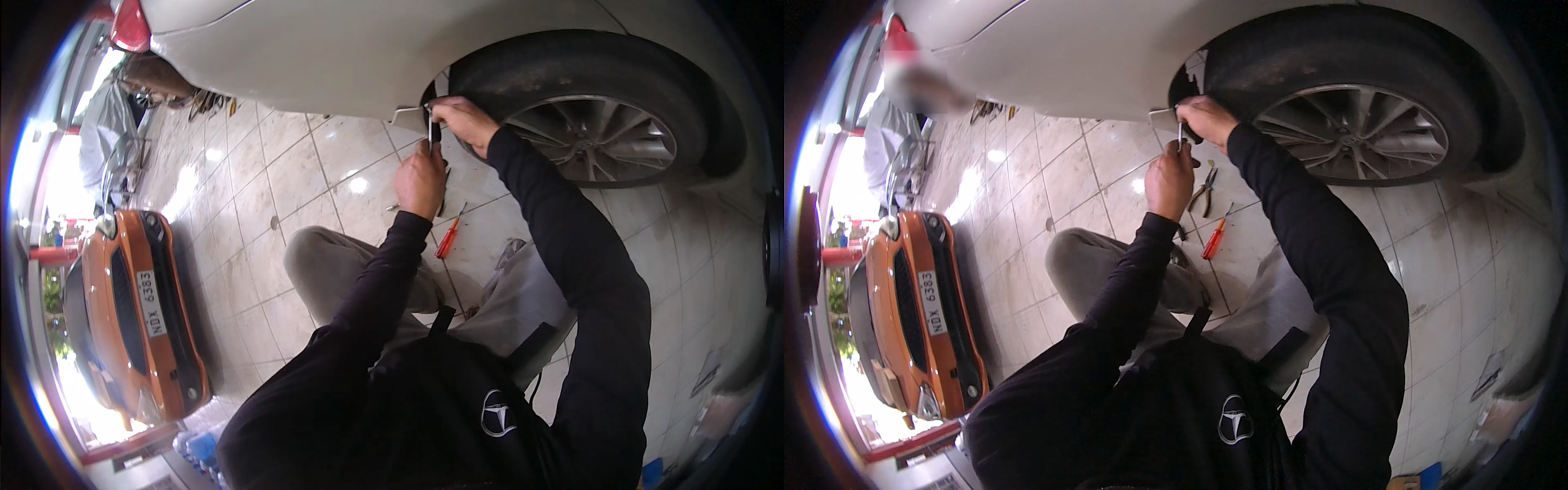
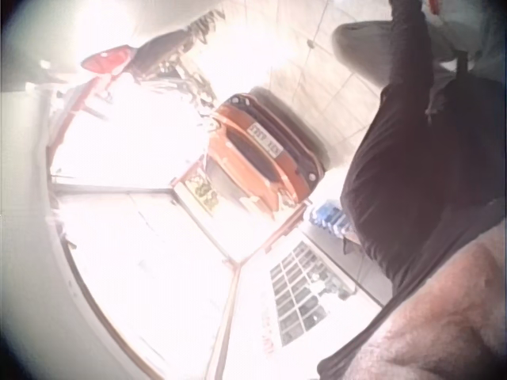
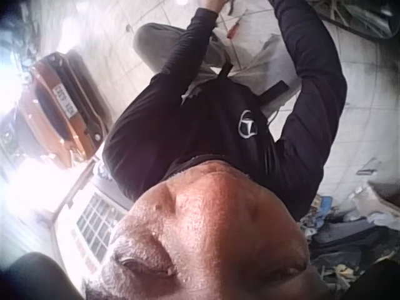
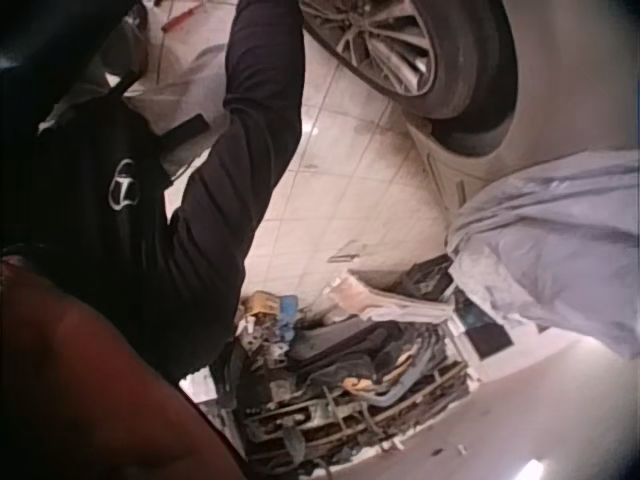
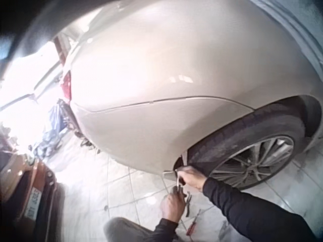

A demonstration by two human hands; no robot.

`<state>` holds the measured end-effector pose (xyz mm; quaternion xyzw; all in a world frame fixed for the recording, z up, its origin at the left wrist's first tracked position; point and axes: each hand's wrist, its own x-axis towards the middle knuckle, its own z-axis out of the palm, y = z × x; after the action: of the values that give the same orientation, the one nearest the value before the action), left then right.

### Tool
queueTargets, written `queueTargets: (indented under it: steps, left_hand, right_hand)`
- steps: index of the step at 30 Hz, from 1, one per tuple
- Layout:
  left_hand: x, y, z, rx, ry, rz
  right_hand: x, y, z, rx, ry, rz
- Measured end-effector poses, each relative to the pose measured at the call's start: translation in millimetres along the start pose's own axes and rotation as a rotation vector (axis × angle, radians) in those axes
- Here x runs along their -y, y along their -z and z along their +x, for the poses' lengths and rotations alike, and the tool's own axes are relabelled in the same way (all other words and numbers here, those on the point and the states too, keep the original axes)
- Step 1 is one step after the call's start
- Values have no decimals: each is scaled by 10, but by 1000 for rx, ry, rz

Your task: The person works on the rear bumper of a white car in a garage. They use pliers and a wrench to remove fasteners and clips from the bumper area near the wheel arch, then reattach the bumper trim.

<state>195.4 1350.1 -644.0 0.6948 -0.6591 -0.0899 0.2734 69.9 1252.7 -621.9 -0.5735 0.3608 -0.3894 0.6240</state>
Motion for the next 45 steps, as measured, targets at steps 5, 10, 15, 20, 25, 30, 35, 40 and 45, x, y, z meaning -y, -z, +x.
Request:
queueTargets:
  steps: [5,10,15,20,25,30,35,40,45]
  left_hand:
    - [406,-510,102,-28,116,19]
    - [331,-797,437,-2,144,41]
    - [407,-611,154,107,89,88]
    - [37,-33,5,79,56,77]
    - [32,156,26,85,44,-122]
    - [152,-316,50,1,102,-16]
    - [314,-753,552,9,171,70]
    - [232,-635,258,23,153,-10]
    - [123,-66,3,-3,60,-15]
  right_hand:
    - [92,-56,35,18,-76,-121]
    - [166,-177,-83,-116,-64,-176]
    - [152,1,-107,3,-157,-215]
    - [96,15,-90,11,-86,-131]
    - [100,-57,-36,-30,-104,-114]
    - [68,66,-26,15,-136,-124]
    - [155,-193,-64,-76,-56,-153]
    - [105,65,-27,90,-107,-334]
    - [113,-43,-82,-13,-109,-134]
